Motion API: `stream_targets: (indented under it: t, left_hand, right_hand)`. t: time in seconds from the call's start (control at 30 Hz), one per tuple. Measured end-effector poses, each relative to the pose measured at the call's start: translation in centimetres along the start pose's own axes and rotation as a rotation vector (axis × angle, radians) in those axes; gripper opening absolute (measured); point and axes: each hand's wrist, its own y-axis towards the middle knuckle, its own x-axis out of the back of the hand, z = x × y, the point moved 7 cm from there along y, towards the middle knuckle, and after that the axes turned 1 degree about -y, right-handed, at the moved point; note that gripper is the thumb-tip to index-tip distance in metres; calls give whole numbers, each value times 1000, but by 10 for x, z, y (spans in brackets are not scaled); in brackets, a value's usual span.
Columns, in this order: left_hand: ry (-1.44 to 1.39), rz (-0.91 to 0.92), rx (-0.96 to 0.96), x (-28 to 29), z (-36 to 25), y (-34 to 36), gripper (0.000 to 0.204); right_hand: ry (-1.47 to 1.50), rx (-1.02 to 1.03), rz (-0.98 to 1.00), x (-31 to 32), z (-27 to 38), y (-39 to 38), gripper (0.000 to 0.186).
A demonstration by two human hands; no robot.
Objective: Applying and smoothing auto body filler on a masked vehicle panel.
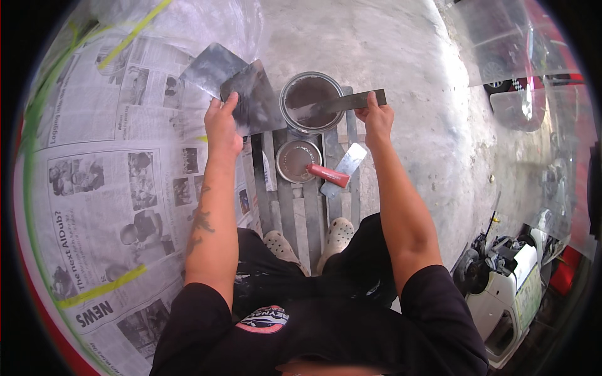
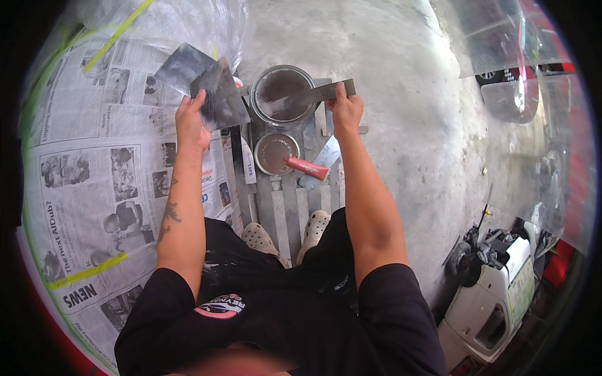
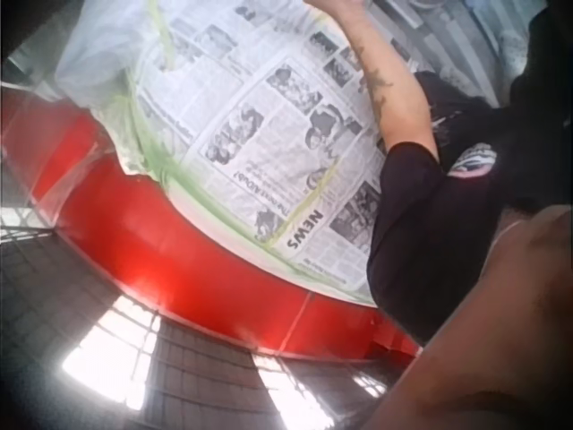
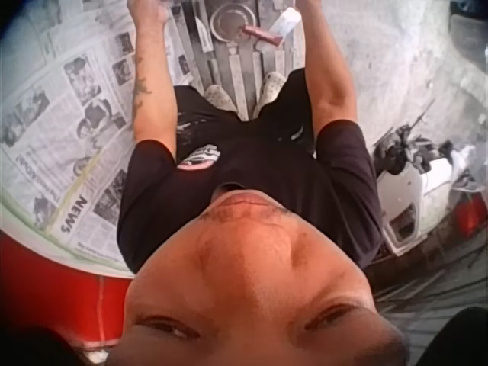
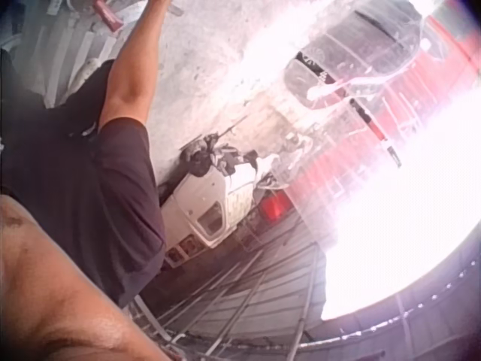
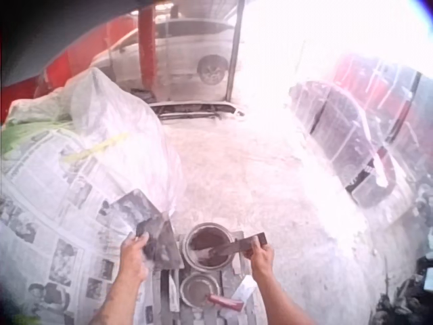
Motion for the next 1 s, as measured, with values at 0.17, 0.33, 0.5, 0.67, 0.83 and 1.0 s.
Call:
stream_targets:
  t: [0.17, 0.33, 0.5, 0.67, 0.83, 1.0]
  left_hand:
    - [132, 16, -79, 4, 18, 18, 35]
    - [157, -24, -132, 9, 38, 35, 27]
    - [183, -72, -144, -2, 44, 38, 19]
    - [326, -131, -203, -20, 47, 30, 19]
    - [313, -110, -208, -28, 55, 30, 21]
    - [290, -59, -175, -45, 56, 23, 21]
  right_hand:
    - [78, -67, -28, 17, -2, 1, 32]
    - [148, -85, -118, 46, 8, 1, 32]
    - [177, -49, -151, 67, 48, 0, 31]
    - [196, 133, -182, 81, 108, -14, 26]
    - [212, 234, -157, 83, 139, -26, 27]
    - [232, 275, -113, 78, 152, -34, 26]
